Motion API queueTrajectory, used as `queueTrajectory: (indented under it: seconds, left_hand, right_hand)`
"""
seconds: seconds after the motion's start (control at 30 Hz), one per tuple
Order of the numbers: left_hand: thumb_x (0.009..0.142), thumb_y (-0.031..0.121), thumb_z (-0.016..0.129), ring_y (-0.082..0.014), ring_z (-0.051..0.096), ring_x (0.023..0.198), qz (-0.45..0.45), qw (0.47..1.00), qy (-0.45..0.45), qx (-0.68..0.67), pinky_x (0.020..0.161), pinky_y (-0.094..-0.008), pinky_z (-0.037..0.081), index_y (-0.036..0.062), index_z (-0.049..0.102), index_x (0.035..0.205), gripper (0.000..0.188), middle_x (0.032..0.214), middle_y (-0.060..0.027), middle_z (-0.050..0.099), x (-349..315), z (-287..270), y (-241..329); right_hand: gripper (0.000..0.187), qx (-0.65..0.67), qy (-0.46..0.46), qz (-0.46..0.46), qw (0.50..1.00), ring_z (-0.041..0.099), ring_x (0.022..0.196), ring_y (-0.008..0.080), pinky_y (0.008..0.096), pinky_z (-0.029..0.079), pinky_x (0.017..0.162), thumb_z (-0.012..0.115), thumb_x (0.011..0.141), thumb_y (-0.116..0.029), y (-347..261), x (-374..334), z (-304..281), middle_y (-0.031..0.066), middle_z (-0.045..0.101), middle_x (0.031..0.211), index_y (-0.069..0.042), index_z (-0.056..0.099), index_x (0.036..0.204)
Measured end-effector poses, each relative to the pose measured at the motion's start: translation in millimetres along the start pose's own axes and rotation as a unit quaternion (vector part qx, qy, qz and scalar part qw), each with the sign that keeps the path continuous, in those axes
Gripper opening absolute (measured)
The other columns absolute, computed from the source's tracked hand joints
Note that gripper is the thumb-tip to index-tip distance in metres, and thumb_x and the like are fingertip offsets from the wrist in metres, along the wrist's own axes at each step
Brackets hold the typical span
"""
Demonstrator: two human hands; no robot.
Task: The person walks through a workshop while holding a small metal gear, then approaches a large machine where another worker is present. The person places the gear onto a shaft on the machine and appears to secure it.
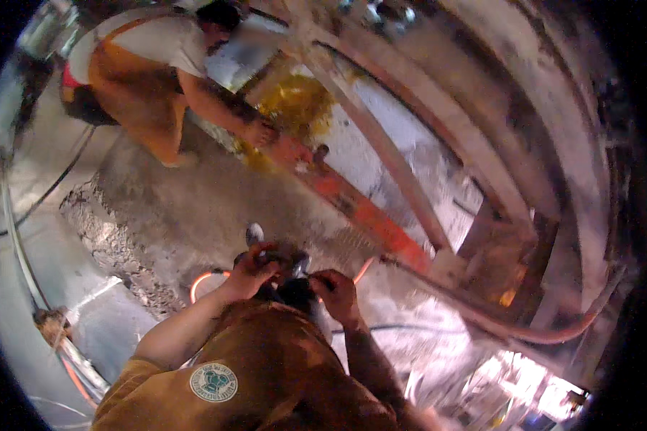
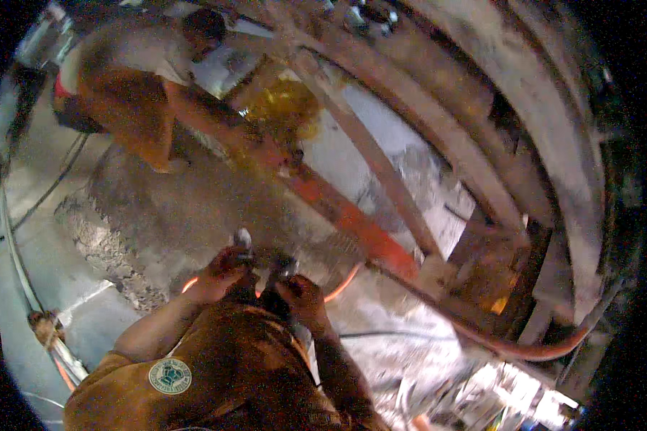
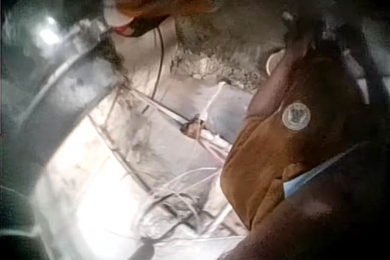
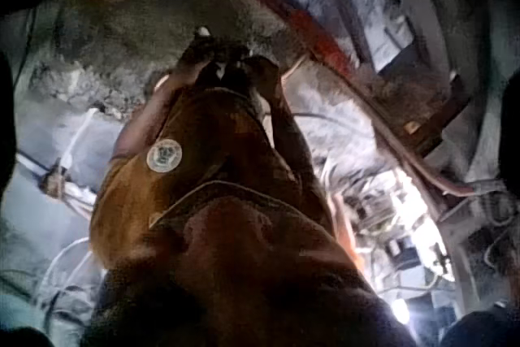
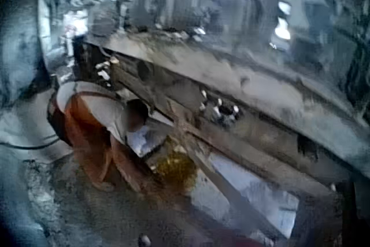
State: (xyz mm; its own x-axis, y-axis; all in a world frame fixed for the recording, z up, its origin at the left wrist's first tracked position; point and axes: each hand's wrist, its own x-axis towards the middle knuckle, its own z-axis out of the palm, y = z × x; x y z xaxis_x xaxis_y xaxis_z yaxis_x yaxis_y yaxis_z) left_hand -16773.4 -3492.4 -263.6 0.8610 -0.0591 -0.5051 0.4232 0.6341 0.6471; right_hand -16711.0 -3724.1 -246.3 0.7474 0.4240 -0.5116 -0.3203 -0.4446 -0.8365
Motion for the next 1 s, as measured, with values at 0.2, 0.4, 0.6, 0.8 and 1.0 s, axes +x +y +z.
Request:
queueTrajectory:
  seconds: [0.2,0.4,0.6,0.8,1.0]
  left_hand:
    - [0.096,0.012,0.06,-0.0229,0.067,0.093,0.033,0.998,0.05,-0.023,0.072,-0.035,0.057,0.0074,0.042,0.121,0.031,0.108,-0.0123,0.065,-7,14,17]
    - [0.097,0.024,0.059,-0.0217,0.068,0.079,0.04,0.992,0.098,-0.062,0.065,-0.0323,0.054,0.0067,0.05,0.112,0.024,0.097,-0.0107,0.067,-14,17,21]
    - [0.098,0.032,0.058,-0.0174,0.065,0.069,0.061,0.986,0.111,-0.112,0.056,-0.0309,0.052,0.0053,0.053,0.109,0.029,0.09,-0.008,0.065,-20,1,7]
    - [0.096,0.04,0.06,-0.0114,0.053,0.06,0.054,0.979,0.182,-0.075,0.05,-0.0257,0.043,0.0079,0.056,0.102,0.033,0.077,-0.0003,0.054,-39,-1,15]
    - [0.095,0.039,0.061,-0.0109,0.048,0.065,0.105,0.97,0.154,-0.158,0.059,-0.0271,0.042,0.0088,0.058,0.106,0.033,0.077,0.0016,0.051,-51,8,28]
  right_hand:
    - [0.02,0.021,-0.013,-0.054,0.998,0.064,0.08,0.0155,0.0289,0.052,0.075,0.066,0.091,-0.018,-9,-2,-5,0.0088,0.069,0.088,0.0,0.067,0.099]
    - [0.019,0.024,-0.014,-0.034,0.999,0.065,0.084,0.0147,0.0288,0.052,0.077,0.066,0.091,-0.014,-15,-12,-12,0.0089,0.07,0.091,0.002,0.065,0.102]
    - [0.02,-0.076,-0.024,-0.091,0.993,0.066,0.083,0.0152,0.0305,0.052,0.077,0.065,0.092,-0.018,-17,-12,-20,0.0081,0.07,0.088,0.0,0.066,0.1]
    - [0.021,-0.095,-0.053,-0.122,0.987,0.064,0.079,0.0139,0.0298,0.051,0.075,0.066,0.091,-0.02,-32,-8,-18,0.0067,0.069,0.086,0.0,0.067,0.098]
    - [0.023,-0.131,-0.056,-0.128,0.981,0.062,0.075,0.0134,0.0299,0.051,0.073,0.066,0.091,-0.023,-41,-10,-13,0.0064,0.068,0.084,-0.001,0.066,0.096]
